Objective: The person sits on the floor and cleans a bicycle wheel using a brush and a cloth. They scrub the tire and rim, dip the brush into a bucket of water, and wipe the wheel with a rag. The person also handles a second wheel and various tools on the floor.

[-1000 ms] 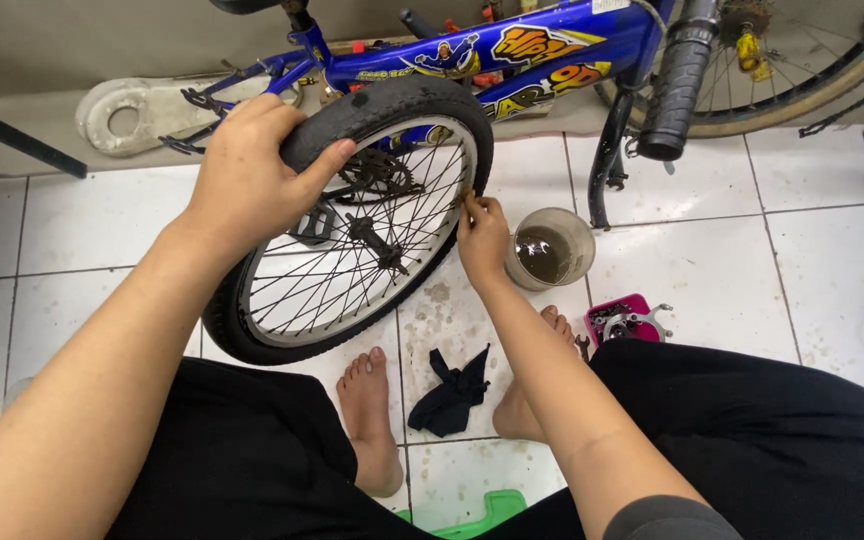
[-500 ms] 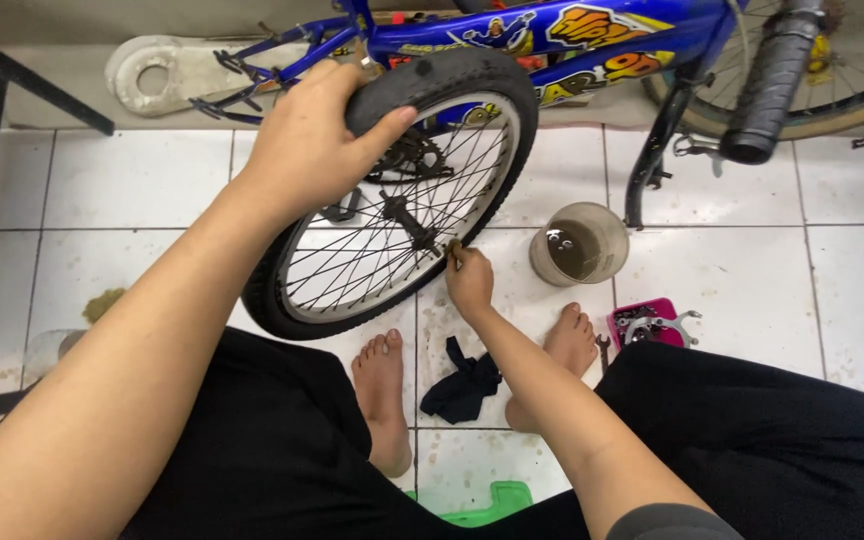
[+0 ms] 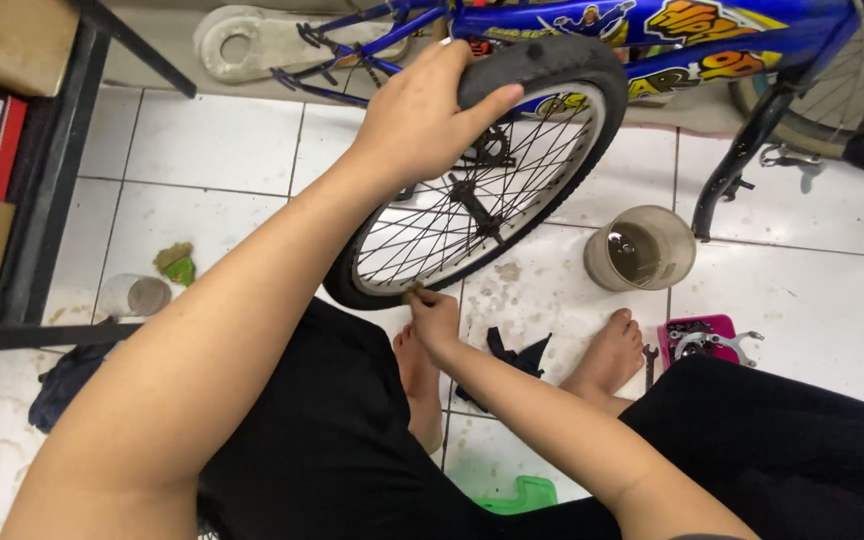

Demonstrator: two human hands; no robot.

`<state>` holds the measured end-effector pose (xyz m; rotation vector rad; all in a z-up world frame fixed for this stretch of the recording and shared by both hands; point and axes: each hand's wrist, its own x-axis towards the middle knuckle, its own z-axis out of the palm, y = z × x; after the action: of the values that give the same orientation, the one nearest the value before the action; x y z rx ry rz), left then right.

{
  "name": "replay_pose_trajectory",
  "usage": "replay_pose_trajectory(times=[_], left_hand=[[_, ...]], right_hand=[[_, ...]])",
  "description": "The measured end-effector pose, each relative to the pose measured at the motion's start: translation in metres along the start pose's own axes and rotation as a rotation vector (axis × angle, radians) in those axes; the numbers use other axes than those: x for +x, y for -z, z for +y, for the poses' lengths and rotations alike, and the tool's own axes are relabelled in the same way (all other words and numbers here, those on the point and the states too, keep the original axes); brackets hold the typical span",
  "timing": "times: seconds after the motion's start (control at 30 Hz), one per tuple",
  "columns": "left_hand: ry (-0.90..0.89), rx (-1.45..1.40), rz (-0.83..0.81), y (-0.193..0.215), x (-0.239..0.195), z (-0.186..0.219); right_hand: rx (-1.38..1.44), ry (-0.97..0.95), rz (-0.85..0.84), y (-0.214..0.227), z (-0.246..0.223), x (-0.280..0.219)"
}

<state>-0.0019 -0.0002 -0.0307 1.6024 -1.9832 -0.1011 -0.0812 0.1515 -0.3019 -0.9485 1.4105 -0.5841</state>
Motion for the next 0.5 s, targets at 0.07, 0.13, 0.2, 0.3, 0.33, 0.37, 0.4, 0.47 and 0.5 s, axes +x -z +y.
replay_pose_trajectory(times=[0.07, 0.13, 0.2, 0.3, 0.33, 0.37, 0.4, 0.47, 0.5], left_hand=[[-0.003, -0.020, 0.006, 0.000, 0.002, 0.000], [0.026, -0.002, -0.029, 0.002, 0.002, -0.002], [0.035, -0.006, -0.037, 0.001, 0.003, -0.008], [0.046, -0.001, -0.044, -0.001, 0.005, -0.016], [0.056, 0.009, -0.047, -0.002, 0.004, -0.019], [0.053, 0.008, -0.047, 0.000, 0.006, -0.018], [0.065, -0.009, -0.066, 0.002, 0.006, -0.019], [0.079, -0.026, -0.082, 0.002, 0.005, -0.020], [0.080, -0.021, -0.079, 0.001, 0.004, -0.021]], right_hand=[[0.125, -0.052, -0.046, -0.003, -0.046, -0.033], [-0.071, -0.293, -0.104, 0.002, -0.109, -0.074], [0.047, -0.221, -0.145, -0.011, -0.102, -0.073], [0.298, -0.186, -0.229, -0.014, -0.119, -0.082], [0.427, -0.229, -0.278, -0.012, -0.129, -0.088], [0.429, -0.227, -0.275, -0.010, -0.137, -0.087], [0.462, -0.249, -0.293, -0.009, -0.144, -0.087], [0.493, -0.268, -0.312, -0.004, -0.159, -0.088], [0.629, -0.240, -0.352, 0.000, -0.167, -0.089]])
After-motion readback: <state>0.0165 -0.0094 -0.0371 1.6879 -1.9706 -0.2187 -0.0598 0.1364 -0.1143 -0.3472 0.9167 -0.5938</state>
